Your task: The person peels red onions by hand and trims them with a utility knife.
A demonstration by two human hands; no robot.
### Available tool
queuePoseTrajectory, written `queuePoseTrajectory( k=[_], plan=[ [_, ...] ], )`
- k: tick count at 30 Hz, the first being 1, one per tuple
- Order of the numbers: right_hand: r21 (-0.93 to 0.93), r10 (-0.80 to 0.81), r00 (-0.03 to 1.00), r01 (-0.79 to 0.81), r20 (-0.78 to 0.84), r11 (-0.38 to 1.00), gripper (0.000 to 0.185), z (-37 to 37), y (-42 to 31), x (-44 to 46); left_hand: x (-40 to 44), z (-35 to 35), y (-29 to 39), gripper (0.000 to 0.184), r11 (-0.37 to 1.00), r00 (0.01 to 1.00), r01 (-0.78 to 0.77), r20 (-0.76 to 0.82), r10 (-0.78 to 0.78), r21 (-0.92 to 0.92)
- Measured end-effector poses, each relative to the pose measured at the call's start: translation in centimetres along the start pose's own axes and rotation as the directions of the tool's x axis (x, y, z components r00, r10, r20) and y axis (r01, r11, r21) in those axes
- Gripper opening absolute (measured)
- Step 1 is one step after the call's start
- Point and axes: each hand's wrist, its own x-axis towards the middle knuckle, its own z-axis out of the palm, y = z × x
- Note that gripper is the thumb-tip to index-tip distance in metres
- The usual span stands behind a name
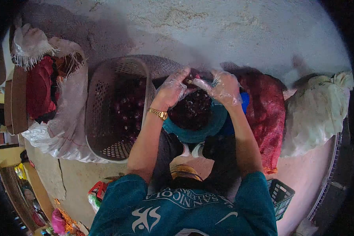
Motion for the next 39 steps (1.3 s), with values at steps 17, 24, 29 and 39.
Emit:
queuePoseTrajectory(
  k=[17, 24, 29, 39],
  plan=[
    [-0.001, -0.207, 0.937, 0.216, 0.281, 0.976, 0.071, 0.2, -0.3, 0.1, 0.9, -1.7, -0.2, 0.034, 0.994, 0.987, -0.073, -0.148, 0.061, -0.081],
    [-0.028, -0.206, 0.954, 0.217, 0.22, 0.976, 0.072, 1.6, 0.7, -0.4, 0.7, -2.0, -0.1, 0.045, 0.968, 0.979, -0.12, -0.19, 0.078, -0.221],
    [-0.045, -0.122, 0.947, 0.142, 0.298, 0.989, 0.073, 0.1, -0.3, 0.0, 1.2, -2.8, -0.1, 0.033, 0.908, 0.996, -0.063, -0.09, 0.028, -0.413],
    [0.143, -0.075, 0.995, 0.085, -0.073, 0.986, 0.079, 2.1, 0.4, 0.0, 0.9, -0.6, -0.7, 0.02, 0.869, 0.998, -0.067, -0.02, 0.065, -0.49]
  ],
)
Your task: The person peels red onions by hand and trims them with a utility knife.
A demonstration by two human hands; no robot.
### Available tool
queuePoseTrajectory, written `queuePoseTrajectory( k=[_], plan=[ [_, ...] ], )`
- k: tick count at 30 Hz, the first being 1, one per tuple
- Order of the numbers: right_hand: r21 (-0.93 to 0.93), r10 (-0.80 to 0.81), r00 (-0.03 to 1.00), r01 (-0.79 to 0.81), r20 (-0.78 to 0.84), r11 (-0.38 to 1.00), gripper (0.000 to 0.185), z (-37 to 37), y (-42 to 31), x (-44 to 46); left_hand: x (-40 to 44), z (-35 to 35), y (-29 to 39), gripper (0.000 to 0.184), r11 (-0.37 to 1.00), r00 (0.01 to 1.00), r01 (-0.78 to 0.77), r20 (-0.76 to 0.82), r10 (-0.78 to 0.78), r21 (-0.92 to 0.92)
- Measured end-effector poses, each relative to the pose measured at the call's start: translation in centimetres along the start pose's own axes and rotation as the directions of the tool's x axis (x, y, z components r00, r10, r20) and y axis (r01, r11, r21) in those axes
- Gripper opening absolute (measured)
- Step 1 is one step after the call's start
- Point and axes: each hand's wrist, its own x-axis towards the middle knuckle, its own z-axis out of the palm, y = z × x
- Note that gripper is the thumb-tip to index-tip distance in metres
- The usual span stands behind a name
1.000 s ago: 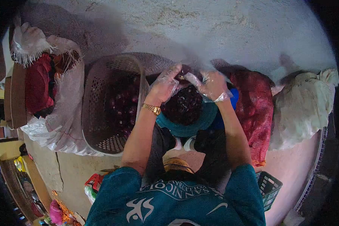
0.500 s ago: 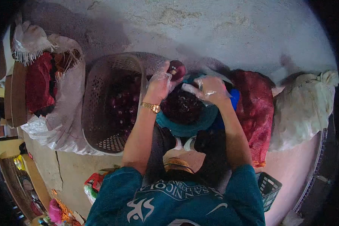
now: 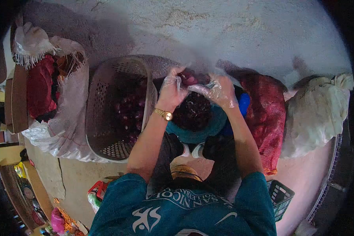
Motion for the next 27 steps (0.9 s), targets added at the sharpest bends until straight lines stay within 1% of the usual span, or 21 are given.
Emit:
queuePoseTrajectory(
  k=[1, 2, 3, 4, 6, 7, 9, 10, 11, 12, 13, 14, 15, 16, 18, 21, 25, 27],
  plan=[
    [0.03, -0.003, 1.0, 0.004, -0.026, 1.0, 0.08, 0.0, 0.1, 0.0, -0.1, 0.2, -0.1, 0.02, 1.0, 1.0, 0.001, 0.001, -0.001, 0.001],
    [0.03, -0.003, 1.0, 0.003, -0.025, 1.0, 0.08, -0.2, 0.2, -0.1, -0.2, 0.4, -0.3, 0.021, 1.0, 1.0, 0.001, -0.031, -0.001, 0.006],
    [-0.007, 0.011, 1.0, -0.011, 0.006, 1.0, 0.073, -0.7, 0.0, -0.1, -0.2, 0.7, -0.4, 0.022, 1.0, 0.998, 0.001, -0.063, 0.0, 0.011],
    [-0.044, 0.027, 0.999, -0.025, 0.035, 0.999, 0.066, -0.9, -0.1, -0.1, -0.2, 0.6, -0.4, 0.022, 1.0, 0.998, 0.002, -0.063, -0.001, 0.012],
    [-0.061, 0.03, 0.999, -0.028, 0.035, 0.998, 0.067, -0.9, 0.0, -0.1, 0.0, 0.7, -0.4, 0.027, 0.992, 0.997, 0.077, -0.008, -0.078, -0.096],
    [-0.077, 0.032, 0.999, -0.029, 0.036, 0.997, 0.068, -0.9, -0.1, -0.1, -0.2, 0.8, -0.5, 0.027, 0.992, 0.997, 0.077, -0.008, -0.078, -0.097],
    [-0.085, 0.061, 0.996, -0.055, 0.062, 0.995, 0.07, -1.5, -0.7, 0.0, -0.5, 1.1, -0.4, 0.032, 0.999, 1.0, 0.005, -0.017, -0.004, 0.051],
    [-0.095, 0.091, 0.992, -0.083, 0.087, 0.992, 0.072, -1.8, -0.9, 0.1, -0.4, 1.0, -0.5, 0.032, 0.999, 1.0, 0.006, -0.018, -0.005, 0.051],
    [-0.095, 0.092, 0.992, -0.084, 0.086, 0.992, 0.072, -1.6, -0.7, 0.0, -0.2, 1.0, -0.7, 0.035, 0.994, 1.0, -0.003, -0.022, 0.006, 0.112],
    [-0.077, 0.04, 0.998, -0.037, 0.039, 0.996, 0.074, -1.3, -0.4, 0.0, -0.1, 1.0, -0.8, 0.037, 0.985, 1.0, -0.012, -0.026, 0.016, 0.172],
    [-0.062, -0.012, 1.0, 0.011, -0.008, 0.998, 0.075, -1.1, -0.2, 0.0, -0.2, 0.9, -0.8, 0.037, 0.985, 1.0, -0.011, -0.026, 0.016, 0.172],
    [-0.061, -0.011, 1.0, 0.011, -0.007, 0.998, 0.075, -1.0, 0.0, -0.1, -0.5, 0.7, -0.9, 0.038, 0.939, 0.999, -0.009, -0.047, 0.027, 0.344],
    [-0.086, -0.005, 1.0, 0.005, 0.004, 0.996, 0.076, -1.0, 0.0, 0.0, -0.7, 0.8, -0.9, 0.04, 0.863, 0.997, -0.002, -0.066, 0.041, 0.505],
    [-0.112, 0.002, 1.0, -0.001, 0.013, 0.994, 0.077, -1.1, 0.0, 0.0, -0.6, 1.0, -1.0, 0.04, 0.862, 0.997, -0.002, -0.065, 0.041, 0.506],
    [-0.126, 0.01, 1.0, -0.007, 0.027, 0.992, 0.078, -1.5, -0.3, 0.0, -0.2, 1.5, -1.4, 0.051, 0.926, 0.998, -0.011, -0.046, 0.031, 0.377],
    [-0.121, 0.016, 0.999, -0.01, 0.05, 0.993, 0.08, -1.5, -0.3, -0.1, -0.1, 1.0, -1.2, 0.05, 0.919, 1.0, -0.002, -0.018, 0.01, 0.394],
    [-0.119, 0.029, 0.999, -0.023, 0.046, 0.993, 0.083, -1.1, 0.3, -0.1, -0.2, 1.0, -1.2, 0.047, 0.918, 1.0, 0.006, -0.013, 0.0, 0.396],
    [-0.112, 0.032, 0.998, -0.026, 0.056, 0.993, 0.083, -1.1, 0.4, 0.0, -0.1, 0.9, -1.3, 0.045, 0.905, 1.0, 0.003, -0.028, 0.01, 0.426]
  ],
)
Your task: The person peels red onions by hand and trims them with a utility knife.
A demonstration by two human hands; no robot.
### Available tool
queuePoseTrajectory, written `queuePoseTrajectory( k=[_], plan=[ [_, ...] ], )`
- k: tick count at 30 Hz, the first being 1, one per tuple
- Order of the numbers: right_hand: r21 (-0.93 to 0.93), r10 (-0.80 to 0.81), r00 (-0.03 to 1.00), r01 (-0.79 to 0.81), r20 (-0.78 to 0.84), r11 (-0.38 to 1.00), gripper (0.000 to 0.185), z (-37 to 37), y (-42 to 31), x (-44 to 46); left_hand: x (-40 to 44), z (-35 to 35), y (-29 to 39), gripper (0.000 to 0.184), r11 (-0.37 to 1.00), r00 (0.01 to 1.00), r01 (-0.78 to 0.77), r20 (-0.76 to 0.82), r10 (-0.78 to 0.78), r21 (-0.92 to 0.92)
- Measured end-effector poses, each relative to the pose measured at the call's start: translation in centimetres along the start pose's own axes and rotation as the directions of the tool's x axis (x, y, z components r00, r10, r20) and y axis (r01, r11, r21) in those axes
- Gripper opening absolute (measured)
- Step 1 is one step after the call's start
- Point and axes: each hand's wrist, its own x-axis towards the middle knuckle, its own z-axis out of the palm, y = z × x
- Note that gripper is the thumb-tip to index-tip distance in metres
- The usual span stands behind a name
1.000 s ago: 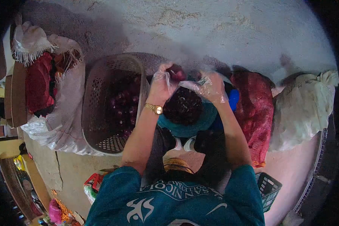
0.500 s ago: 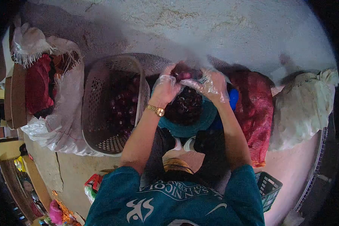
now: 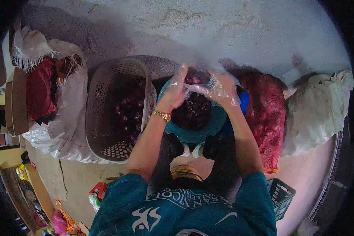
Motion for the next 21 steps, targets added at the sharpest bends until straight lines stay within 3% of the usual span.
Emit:
queuePoseTrajectory(
  k=[7, 10, 17, 19, 21],
  plan=[
    [0.025, 0.066, 0.988, -0.07, 0.136, 0.997, 0.079, -1.1, -1.3, 0.1, -0.2, -0.1, 0.1, 0.051, 0.999, 1.0, 0.018, -0.006, -0.017, 0.029],
    [0.06, 0.053, 0.991, -0.061, 0.123, 0.996, 0.077, -0.2, -0.6, 0.1, 0.0, -0.2, -0.2, 0.05, 1.0, 0.997, 0.023, -0.073, -0.021, 0.016],
    [0.182, 0.076, 0.985, -0.104, 0.156, 0.978, 0.07, 2.0, 0.9, 0.3, 0.0, -0.2, -0.2, 0.048, 0.998, 0.999, -0.038, 0.005, 0.038, 0.045],
    [0.306, 0.017, 0.999, -0.027, 0.034, 0.952, 0.067, 2.6, 0.8, 0.2, -0.1, -0.1, -0.3, 0.047, 0.993, 0.996, -0.081, -0.019, 0.083, 0.081],
    [0.285, -0.002, 0.999, -0.013, 0.05, 0.958, 0.067, 2.4, 0.8, 0.1, -0.2, -0.2, -0.2, 0.043, 0.997, 0.997, -0.076, 0.018, 0.075, 0.019]
  ],
)
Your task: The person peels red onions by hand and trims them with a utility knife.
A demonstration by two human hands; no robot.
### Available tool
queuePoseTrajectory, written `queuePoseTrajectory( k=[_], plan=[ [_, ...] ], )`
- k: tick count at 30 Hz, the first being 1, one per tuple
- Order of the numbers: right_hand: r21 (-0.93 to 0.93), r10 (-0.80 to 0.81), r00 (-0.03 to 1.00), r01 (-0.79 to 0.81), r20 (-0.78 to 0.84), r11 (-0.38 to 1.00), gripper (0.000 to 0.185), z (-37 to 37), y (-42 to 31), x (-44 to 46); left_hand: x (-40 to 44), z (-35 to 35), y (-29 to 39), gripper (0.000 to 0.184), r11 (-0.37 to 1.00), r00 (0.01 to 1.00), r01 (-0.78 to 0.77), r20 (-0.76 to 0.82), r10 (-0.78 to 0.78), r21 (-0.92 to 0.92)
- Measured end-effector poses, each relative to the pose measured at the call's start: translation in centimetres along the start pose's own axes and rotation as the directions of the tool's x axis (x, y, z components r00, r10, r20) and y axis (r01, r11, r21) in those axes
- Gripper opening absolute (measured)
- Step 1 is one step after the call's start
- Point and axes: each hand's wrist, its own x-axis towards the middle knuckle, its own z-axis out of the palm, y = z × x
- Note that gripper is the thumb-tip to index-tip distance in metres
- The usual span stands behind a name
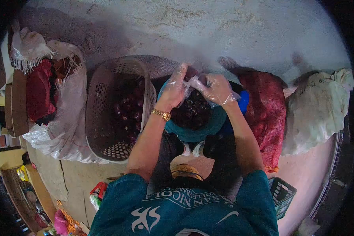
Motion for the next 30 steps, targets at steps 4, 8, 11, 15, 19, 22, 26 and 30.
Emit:
queuePoseTrajectory(
  k=[4, 8, 11, 15, 19, 22, 26, 30],
  plan=[
    [-0.15, -0.068, 0.992, 0.084, 0.105, 0.985, 0.068, -0.8, -0.7, -0.1, -0.1, 0.0, 0.7, 0.038, 0.997, 0.998, 0.056, 0.006, -0.056, -0.044],
    [-0.271, -0.086, 0.979, 0.135, 0.185, 0.953, 0.069, -2.2, -2.1, -0.4, 0.1, -0.6, 1.2, 0.032, 0.996, 0.996, 0.044, -0.074, -0.049, -0.075],
    [-0.173, -0.122, 0.986, 0.141, 0.115, 0.975, 0.069, -2.4, -2.2, -0.5, 0.3, -0.7, 1.2, 0.032, 0.993, 1.0, 0.023, -0.011, -0.025, -0.118],
    [-0.202, 0.013, 0.999, -0.023, -0.046, 0.979, 0.07, -2.5, -2.0, -0.2, 0.2, -0.2, 1.1, 0.034, 0.986, 0.995, 0.087, -0.025, -0.092, -0.14],
    [-0.191, -0.076, 0.985, 0.045, -0.155, 0.981, 0.057, -2.1, -1.7, -0.3, 0.0, 0.1, 1.1, 0.033, 0.988, 0.994, 0.1, -0.025, -0.104, -0.117],
    [-0.207, -0.105, 0.982, 0.071, -0.159, 0.976, 0.057, -1.7, -1.4, -0.3, 0.4, -0.5, 0.8, 0.033, 0.985, 0.993, 0.117, 0.04, -0.112, -0.128],
    [-0.194, -0.056, 0.992, 0.034, -0.109, 0.98, 0.06, -1.5, -0.8, -0.1, -0.2, 0.5, 1.1, 0.036, 0.992, 0.995, 0.088, 0.047, -0.084, -0.086],
    [-0.152, 0.031, 1.0, -0.031, -0.002, 0.988, 0.058, -2.0, -1.1, 0.0, -0.4, 0.5, 1.1, 0.04, 0.995, 0.995, 0.064, 0.086, -0.058, -0.07]
  ],
)
